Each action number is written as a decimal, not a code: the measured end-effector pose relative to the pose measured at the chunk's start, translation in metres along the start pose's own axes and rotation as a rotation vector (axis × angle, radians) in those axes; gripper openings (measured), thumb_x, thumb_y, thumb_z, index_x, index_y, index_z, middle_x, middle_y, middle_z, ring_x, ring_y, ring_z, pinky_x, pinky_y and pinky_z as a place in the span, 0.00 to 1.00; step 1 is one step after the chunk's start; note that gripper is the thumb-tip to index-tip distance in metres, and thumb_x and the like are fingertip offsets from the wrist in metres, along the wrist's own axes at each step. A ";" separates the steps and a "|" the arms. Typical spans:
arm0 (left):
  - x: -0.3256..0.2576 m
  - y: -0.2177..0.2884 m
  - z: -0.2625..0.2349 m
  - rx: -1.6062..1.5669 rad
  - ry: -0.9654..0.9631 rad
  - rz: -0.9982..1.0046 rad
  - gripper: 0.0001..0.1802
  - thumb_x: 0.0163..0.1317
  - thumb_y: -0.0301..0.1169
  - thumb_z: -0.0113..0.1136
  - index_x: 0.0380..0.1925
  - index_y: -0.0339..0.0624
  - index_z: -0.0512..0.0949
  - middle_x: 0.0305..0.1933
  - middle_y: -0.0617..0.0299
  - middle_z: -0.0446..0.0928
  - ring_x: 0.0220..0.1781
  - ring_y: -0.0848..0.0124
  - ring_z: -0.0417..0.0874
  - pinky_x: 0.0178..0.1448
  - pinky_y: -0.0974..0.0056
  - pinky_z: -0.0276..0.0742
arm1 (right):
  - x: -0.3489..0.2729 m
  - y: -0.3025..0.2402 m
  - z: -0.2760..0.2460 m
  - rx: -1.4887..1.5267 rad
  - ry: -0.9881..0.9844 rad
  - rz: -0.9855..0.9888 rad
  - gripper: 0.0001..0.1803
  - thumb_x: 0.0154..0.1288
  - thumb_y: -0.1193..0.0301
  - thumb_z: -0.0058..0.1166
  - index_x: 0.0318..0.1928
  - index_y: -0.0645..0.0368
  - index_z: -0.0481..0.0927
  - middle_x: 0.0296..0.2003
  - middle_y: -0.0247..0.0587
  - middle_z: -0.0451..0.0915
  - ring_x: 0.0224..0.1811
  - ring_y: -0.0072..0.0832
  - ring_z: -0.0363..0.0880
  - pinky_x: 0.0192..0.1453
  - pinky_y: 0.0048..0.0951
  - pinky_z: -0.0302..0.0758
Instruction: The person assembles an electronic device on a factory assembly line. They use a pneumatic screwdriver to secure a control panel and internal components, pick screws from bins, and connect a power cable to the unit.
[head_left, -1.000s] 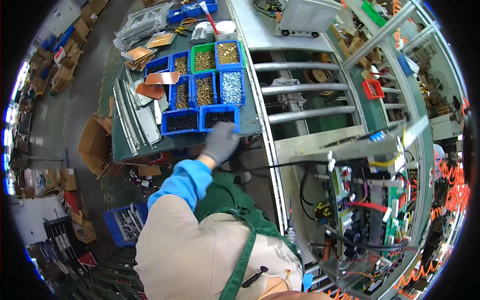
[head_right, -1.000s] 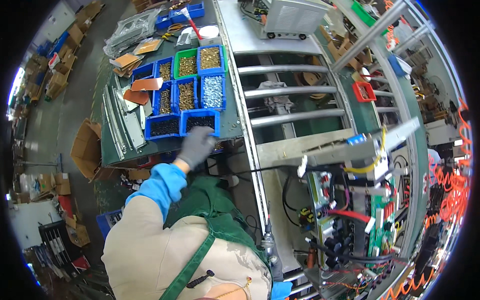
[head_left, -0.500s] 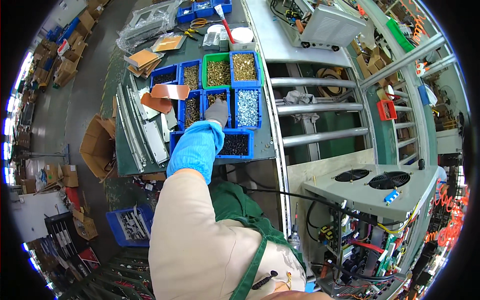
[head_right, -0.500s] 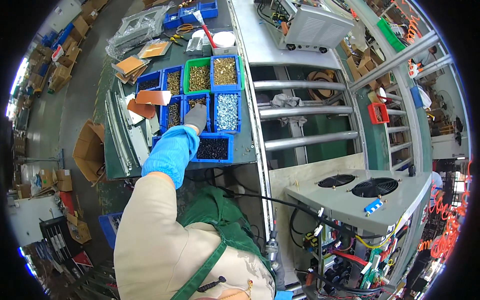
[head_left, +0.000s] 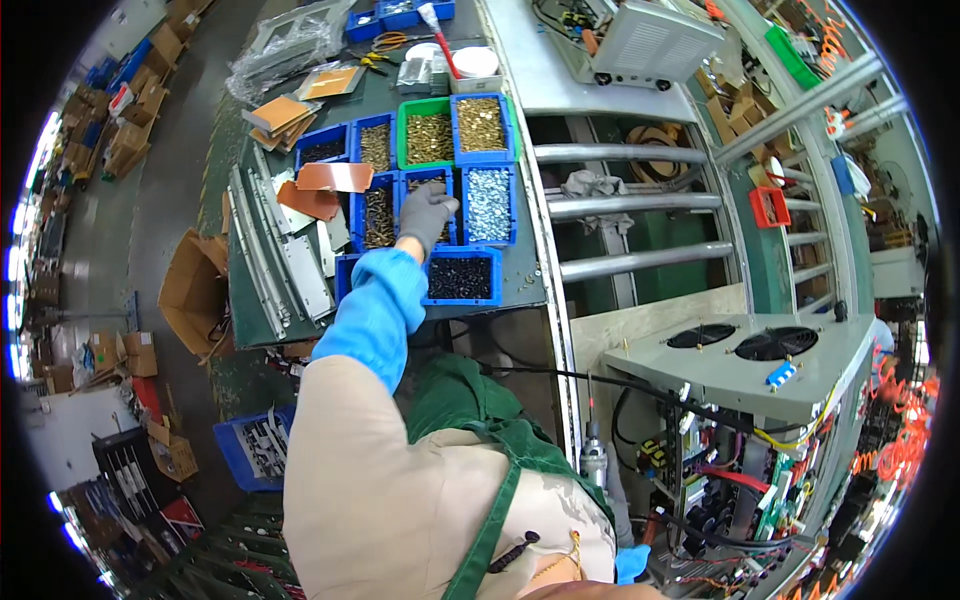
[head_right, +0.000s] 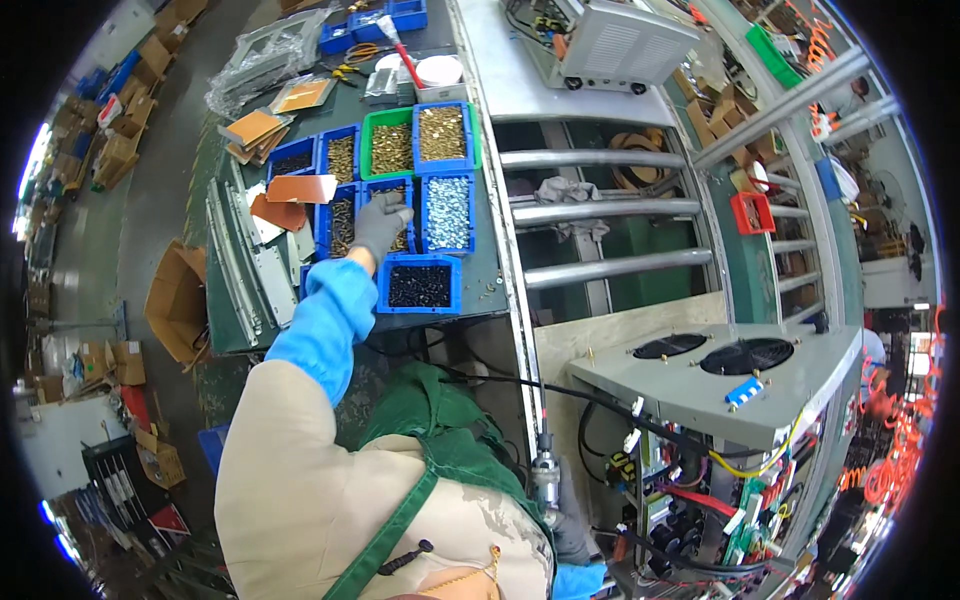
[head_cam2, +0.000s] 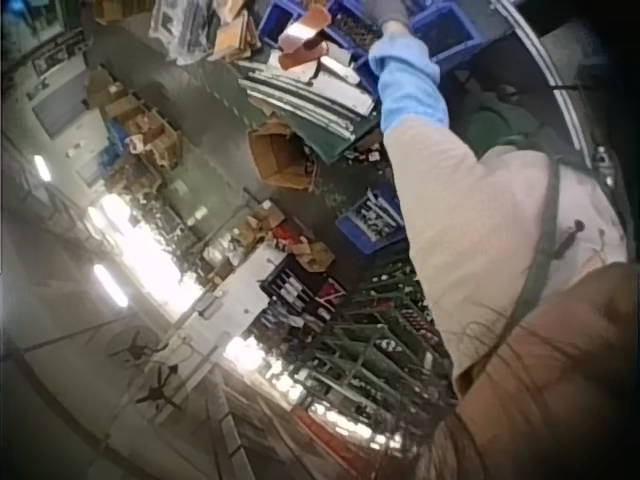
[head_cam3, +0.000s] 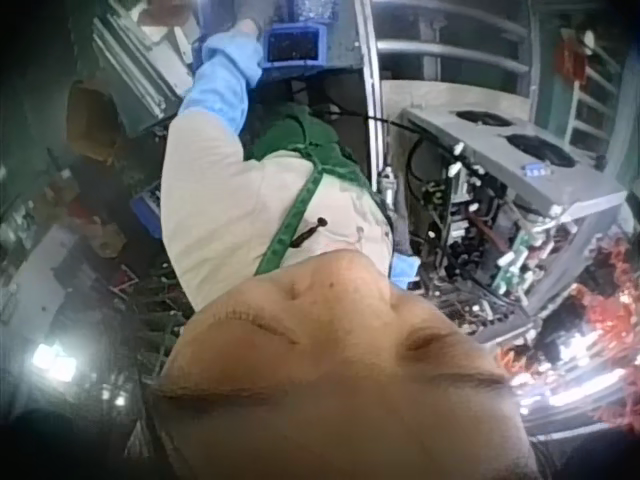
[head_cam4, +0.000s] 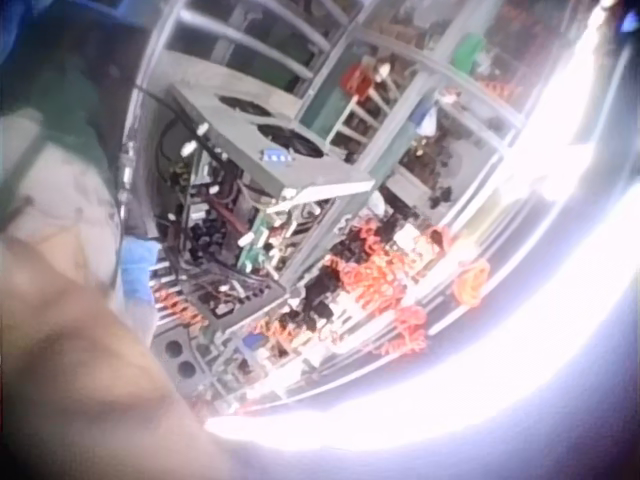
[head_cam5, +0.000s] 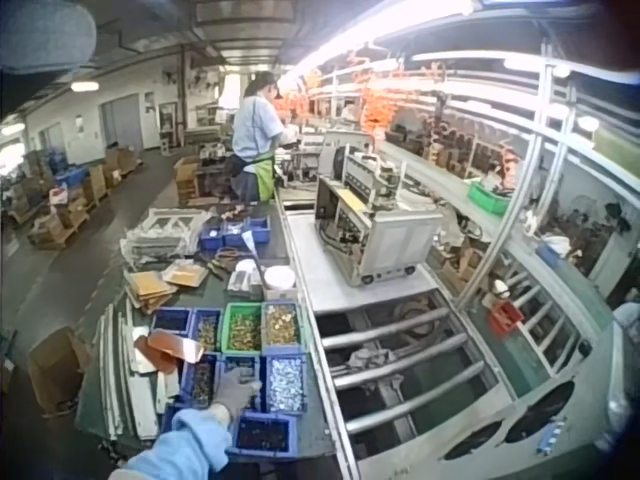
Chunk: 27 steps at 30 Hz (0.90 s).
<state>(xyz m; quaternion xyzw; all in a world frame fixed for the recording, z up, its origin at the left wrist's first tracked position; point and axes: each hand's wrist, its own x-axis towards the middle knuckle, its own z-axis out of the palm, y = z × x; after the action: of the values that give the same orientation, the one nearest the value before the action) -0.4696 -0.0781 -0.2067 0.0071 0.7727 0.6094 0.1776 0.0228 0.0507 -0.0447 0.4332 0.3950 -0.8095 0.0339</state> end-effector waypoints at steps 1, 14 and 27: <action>-0.019 0.004 0.009 -0.130 -0.135 0.038 0.25 0.55 0.29 0.66 0.53 0.34 0.75 0.42 0.56 0.81 0.40 0.67 0.81 0.45 0.64 0.77 | 0.000 -0.003 0.003 0.011 -0.021 -0.017 0.68 0.37 0.65 0.74 0.75 0.57 0.41 0.61 0.44 0.68 0.55 0.33 0.74 0.58 0.31 0.73; -0.185 0.045 0.119 -0.826 -0.741 -0.481 0.11 0.68 0.31 0.56 0.47 0.39 0.77 0.38 0.62 0.81 0.34 0.82 0.78 0.33 0.81 0.75 | 0.020 -0.036 0.020 -0.350 -0.105 -0.169 0.61 0.45 0.76 0.66 0.75 0.54 0.40 0.60 0.43 0.68 0.38 0.24 0.76 0.43 0.26 0.75; -0.178 0.077 0.106 -0.115 -0.895 0.201 0.19 0.62 0.32 0.59 0.50 0.33 0.77 0.42 0.57 0.82 0.43 0.72 0.82 0.51 0.66 0.78 | 0.009 -0.029 0.018 0.031 -0.118 -0.090 0.61 0.40 0.74 0.65 0.75 0.50 0.44 0.54 0.44 0.71 0.33 0.27 0.76 0.40 0.28 0.76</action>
<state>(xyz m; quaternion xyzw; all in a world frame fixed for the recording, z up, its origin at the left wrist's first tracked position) -0.2888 0.0011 -0.1072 0.3346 0.5803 0.6027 0.4336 -0.0062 0.0613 -0.0279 0.3667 0.3989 -0.8403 0.0140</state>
